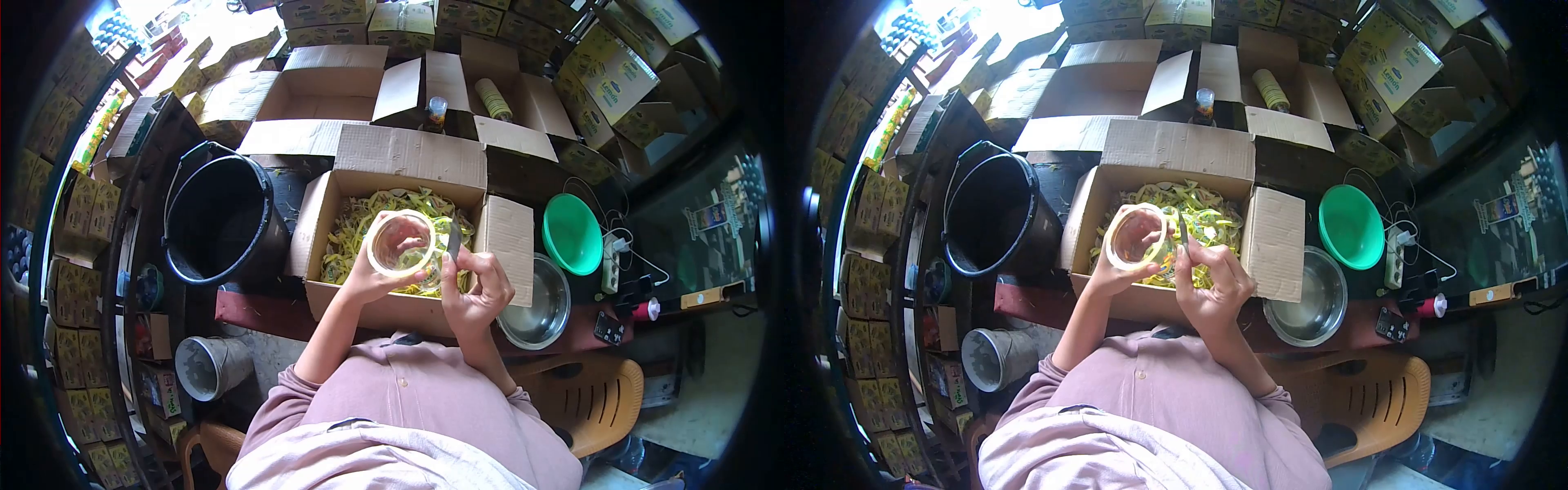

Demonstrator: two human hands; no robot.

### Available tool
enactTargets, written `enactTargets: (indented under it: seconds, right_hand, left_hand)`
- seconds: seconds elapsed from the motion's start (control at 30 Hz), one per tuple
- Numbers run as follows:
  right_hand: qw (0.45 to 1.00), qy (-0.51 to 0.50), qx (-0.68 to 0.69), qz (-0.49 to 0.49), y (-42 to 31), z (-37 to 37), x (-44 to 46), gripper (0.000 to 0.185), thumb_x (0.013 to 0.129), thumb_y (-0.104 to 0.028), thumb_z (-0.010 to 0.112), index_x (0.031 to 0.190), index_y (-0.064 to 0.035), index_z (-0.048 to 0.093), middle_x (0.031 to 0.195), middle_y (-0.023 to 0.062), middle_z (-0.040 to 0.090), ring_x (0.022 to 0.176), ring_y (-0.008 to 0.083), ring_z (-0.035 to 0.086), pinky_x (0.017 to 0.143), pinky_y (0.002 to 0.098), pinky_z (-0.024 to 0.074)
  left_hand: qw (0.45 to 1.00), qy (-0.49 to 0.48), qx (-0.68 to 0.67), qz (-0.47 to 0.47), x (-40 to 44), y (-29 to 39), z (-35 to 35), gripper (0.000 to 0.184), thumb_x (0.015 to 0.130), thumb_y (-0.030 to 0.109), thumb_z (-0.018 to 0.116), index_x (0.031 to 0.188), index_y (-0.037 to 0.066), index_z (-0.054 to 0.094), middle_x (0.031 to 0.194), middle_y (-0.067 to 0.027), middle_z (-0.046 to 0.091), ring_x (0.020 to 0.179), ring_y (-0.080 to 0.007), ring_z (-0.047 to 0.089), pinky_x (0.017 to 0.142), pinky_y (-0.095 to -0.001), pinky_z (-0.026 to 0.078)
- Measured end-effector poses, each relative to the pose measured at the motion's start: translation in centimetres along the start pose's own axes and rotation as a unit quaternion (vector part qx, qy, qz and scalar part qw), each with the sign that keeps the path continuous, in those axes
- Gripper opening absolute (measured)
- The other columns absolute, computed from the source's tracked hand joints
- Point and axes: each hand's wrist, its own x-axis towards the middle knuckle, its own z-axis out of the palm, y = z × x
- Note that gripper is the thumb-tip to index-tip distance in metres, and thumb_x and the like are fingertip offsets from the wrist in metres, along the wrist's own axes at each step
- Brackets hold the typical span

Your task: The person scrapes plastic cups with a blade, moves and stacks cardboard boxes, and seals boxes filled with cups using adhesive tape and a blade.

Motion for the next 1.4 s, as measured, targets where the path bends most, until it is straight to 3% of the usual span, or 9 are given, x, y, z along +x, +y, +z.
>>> enactTargets:
  seconds: [0.07,0.13,0.23,0.53,0.63,0.7,1.1,1.23,1.4]
  right_hand:
    - [1.0,0.005,-0.006,-0.012,0.0,0.0,0.1,0.015,0.064,0.003,0.065,0.077,-0.0014,0.059,0.066,0.008,0.058,0.057,0.0163,0.057,0.052,0.0248,0.0448]
    - [0.999,0.008,-0.009,-0.031,-0.1,0.2,0.2,0.015,0.064,0.003,0.065,0.077,-0.0009,0.059,0.064,0.0062,0.055,0.053,0.0121,0.052,0.047,0.022,0.0389]
    - [1.0,-0.012,-0.013,-0.017,-0.3,0.1,0.2,0.016,0.065,0.003,0.064,0.08,-0.0025,0.06,0.068,0.0083,0.059,0.06,0.0174,0.06,0.053,0.0263,0.0474]
    - [1.0,-0.018,-0.015,-0.017,-0.7,0.4,0.1,0.018,0.065,0.003,0.064,0.082,-0.0033,0.06,0.063,0.0065,0.056,0.056,0.0154,0.057,0.053,0.026,0.0469]
    - [0.999,0.008,-0.018,-0.03,-0.5,0.8,0.1,0.014,0.063,0.004,0.063,0.075,-0.0009,0.059,0.064,0.0077,0.056,0.054,0.0149,0.055,0.048,0.0239,0.0422]
    - [0.998,0.003,-0.042,-0.043,-0.4,0.7,0.1,0.018,0.063,0.003,0.064,0.08,-0.0035,0.06,0.064,0.0063,0.056,0.055,0.016,0.056,0.05,0.0256,0.0453]
    - [0.996,-0.011,-0.054,-0.065,0.2,0.7,1.1,0.022,0.063,0.004,0.065,0.082,-0.0047,0.061,0.065,0.0064,0.056,0.056,0.017,0.057,0.051,0.0268,0.046]
    - [0.999,-0.022,0.005,-0.031,0.4,0.5,1.4,0.018,0.064,0.005,0.064,0.079,-0.0033,0.06,0.065,0.0074,0.057,0.056,0.0174,0.058,0.052,0.0267,0.046]
    - [1.0,0.005,0.022,0.016,0.1,0.2,0.7,0.013,0.064,0.003,0.065,0.074,-0.0021,0.059,0.065,0.0071,0.059,0.059,0.0172,0.06,0.053,0.0255,0.0468]
  left_hand:
    - [0.998,0.031,-0.03,-0.034,-0.1,-0.1,-0.1,0.06,0.065,-0.001,0.068,0.116,0.005,0.037,0.108,-0.0077,0.047,0.102,-0.0156,0.046,0.087,-0.0306,0.039]
    - [1.0,0.02,-0.004,-0.01,-0.1,-0.3,0.0,0.059,0.067,-0.002,0.065,0.119,0.004,0.036,0.111,-0.008,0.046,0.104,-0.0163,0.045,0.09,-0.0321,0.037]
    - [1.0,0.023,0.01,-0.011,-0.3,-0.3,0.2,0.06,0.067,-0.002,0.064,0.119,0.004,0.035,0.111,-0.0079,0.045,0.105,-0.0166,0.044,0.091,-0.0322,0.037]
    - [0.998,0.026,0.06,0.007,-0.2,0.1,0.7,0.06,0.066,0.001,0.067,0.117,0.004,0.035,0.11,-0.0078,0.045,0.104,-0.0157,0.044,0.089,-0.0316,0.039]
    - [0.998,0.027,0.058,0.01,-0.2,0.1,0.9,0.059,0.065,0.002,0.067,0.116,0.004,0.036,0.109,-0.0078,0.045,0.104,-0.0157,0.045,0.088,-0.0315,0.039]
    - [0.998,0.023,0.051,0.009,-0.2,-0.1,0.7,0.059,0.065,0.002,0.068,0.115,0.004,0.036,0.109,-0.0079,0.046,0.103,-0.0159,0.045,0.088,-0.0315,0.039]
    - [0.977,-0.032,0.212,-0.005,-0.2,0.8,-0.5,0.065,0.058,0.005,0.073,0.114,0.004,0.039,0.108,-0.0073,0.046,0.102,-0.0163,0.046,0.089,-0.0306,0.038]
    - [0.985,-0.036,0.162,-0.048,-0.5,0.9,-0.6,0.069,0.057,0.005,0.074,0.116,0.004,0.038,0.111,-0.0059,0.045,0.106,-0.0159,0.043,0.092,-0.0305,0.034]
    - [0.996,-0.008,0.085,-0.025,-0.2,0.3,0.1,0.064,0.061,0.005,0.071,0.116,0.003,0.039,0.11,-0.0072,0.047,0.103,-0.0152,0.046,0.089,-0.0297,0.038]
